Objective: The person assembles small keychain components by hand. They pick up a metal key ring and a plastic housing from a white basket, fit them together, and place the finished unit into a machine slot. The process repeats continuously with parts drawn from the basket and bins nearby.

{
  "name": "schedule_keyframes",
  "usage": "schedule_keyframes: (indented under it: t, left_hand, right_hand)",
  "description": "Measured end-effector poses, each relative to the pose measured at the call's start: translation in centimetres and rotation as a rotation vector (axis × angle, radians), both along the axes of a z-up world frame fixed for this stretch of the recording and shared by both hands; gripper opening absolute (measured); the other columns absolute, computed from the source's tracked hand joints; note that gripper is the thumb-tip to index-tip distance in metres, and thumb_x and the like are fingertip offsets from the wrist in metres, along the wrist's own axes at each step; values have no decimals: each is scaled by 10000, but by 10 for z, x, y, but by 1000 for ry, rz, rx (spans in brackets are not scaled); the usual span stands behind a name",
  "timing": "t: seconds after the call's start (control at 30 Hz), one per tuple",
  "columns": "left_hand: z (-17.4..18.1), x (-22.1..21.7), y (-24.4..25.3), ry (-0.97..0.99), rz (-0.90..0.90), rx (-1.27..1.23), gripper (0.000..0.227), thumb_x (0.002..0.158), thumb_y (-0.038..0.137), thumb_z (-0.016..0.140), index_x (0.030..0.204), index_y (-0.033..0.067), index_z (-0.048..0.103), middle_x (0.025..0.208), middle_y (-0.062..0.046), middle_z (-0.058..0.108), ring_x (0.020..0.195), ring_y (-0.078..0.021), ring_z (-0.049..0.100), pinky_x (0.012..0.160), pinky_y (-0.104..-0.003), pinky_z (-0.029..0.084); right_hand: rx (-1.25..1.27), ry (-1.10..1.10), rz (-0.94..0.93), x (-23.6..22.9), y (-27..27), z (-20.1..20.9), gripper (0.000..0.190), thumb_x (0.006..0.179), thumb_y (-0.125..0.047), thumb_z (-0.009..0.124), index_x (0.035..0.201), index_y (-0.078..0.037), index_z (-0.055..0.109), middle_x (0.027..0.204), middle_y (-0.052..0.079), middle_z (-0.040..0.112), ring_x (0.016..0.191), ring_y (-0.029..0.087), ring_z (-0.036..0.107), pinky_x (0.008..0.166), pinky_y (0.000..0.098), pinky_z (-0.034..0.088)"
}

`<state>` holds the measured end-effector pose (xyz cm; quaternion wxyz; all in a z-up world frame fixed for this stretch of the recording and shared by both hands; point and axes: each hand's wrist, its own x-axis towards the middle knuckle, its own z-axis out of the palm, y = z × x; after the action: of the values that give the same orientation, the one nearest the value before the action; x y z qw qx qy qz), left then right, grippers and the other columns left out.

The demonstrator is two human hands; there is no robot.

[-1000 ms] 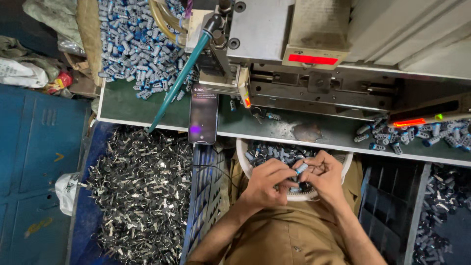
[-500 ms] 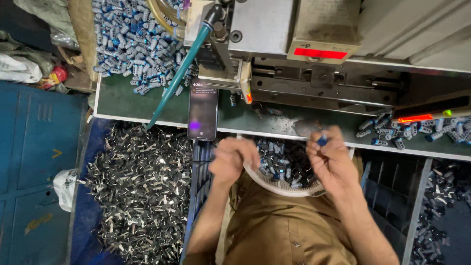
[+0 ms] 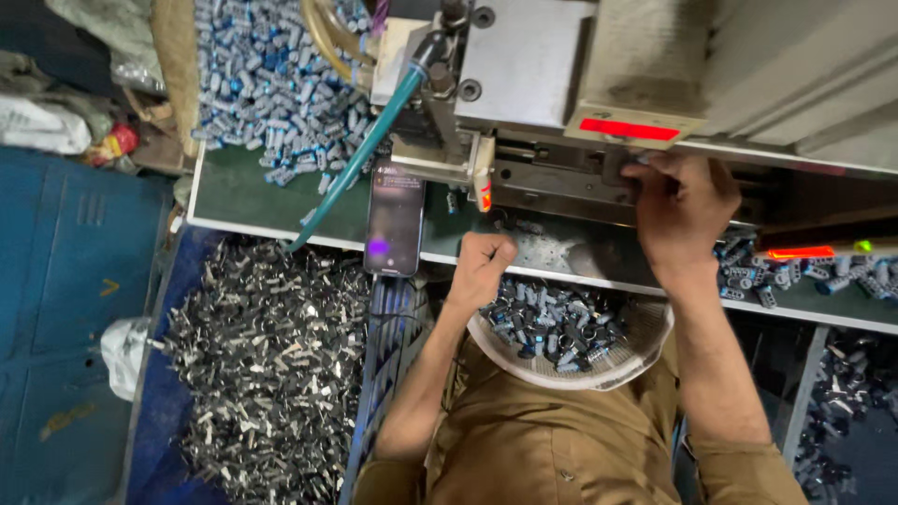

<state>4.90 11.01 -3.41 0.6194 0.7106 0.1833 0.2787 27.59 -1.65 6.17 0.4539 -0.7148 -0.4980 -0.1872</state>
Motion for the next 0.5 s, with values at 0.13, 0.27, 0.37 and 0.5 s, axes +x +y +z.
schedule_keyframes:
  t: [0.13, 0.27, 0.37, 0.5]
  left_hand:
    - [-4, 3, 2, -2, -33, -40, 585, 1032, 446, 588, 698, -1, 413, 621, -1, 315, 622, -88, 308, 533, -349, 243]
    - [-5, 2, 0, 3, -24, -24, 598, 1031, 462, 593, 697, -4, 424, 621, 2, 314, 621, -89, 305, 531, -348, 243]
    - [-1, 1, 1, 7, -25, -24, 608, 1029, 466, 596, 688, -3, 413, 619, 5, 309, 618, -88, 298, 530, -348, 236]
    - [5, 2, -2, -15, -13, -34, 611, 1039, 475, 585, 693, 0, 416, 622, 10, 322, 632, -81, 305, 537, -344, 242]
  right_hand:
    - [81, 134, 17, 1, -8, -6, 229, 1012, 165, 753, 1076, -22, 636, 1005, 131, 730, 859, 253, 743, 771, 342, 588]
    - [30, 146, 148, -7, 3, 17, 216, 981, 130, 744, 1076, -14, 614, 1042, 157, 722, 918, 264, 732, 785, 348, 598]
    - [7, 256, 306, -13, 7, 47, 196, 977, 169, 600, 1057, -10, 597, 1094, 167, 717, 1002, 279, 738, 848, 359, 631]
    - [-108, -78, 152, -29, -18, 73, 221, 722, 147, 656, 891, 5, 647, 980, 189, 733, 948, 369, 700, 829, 438, 563]
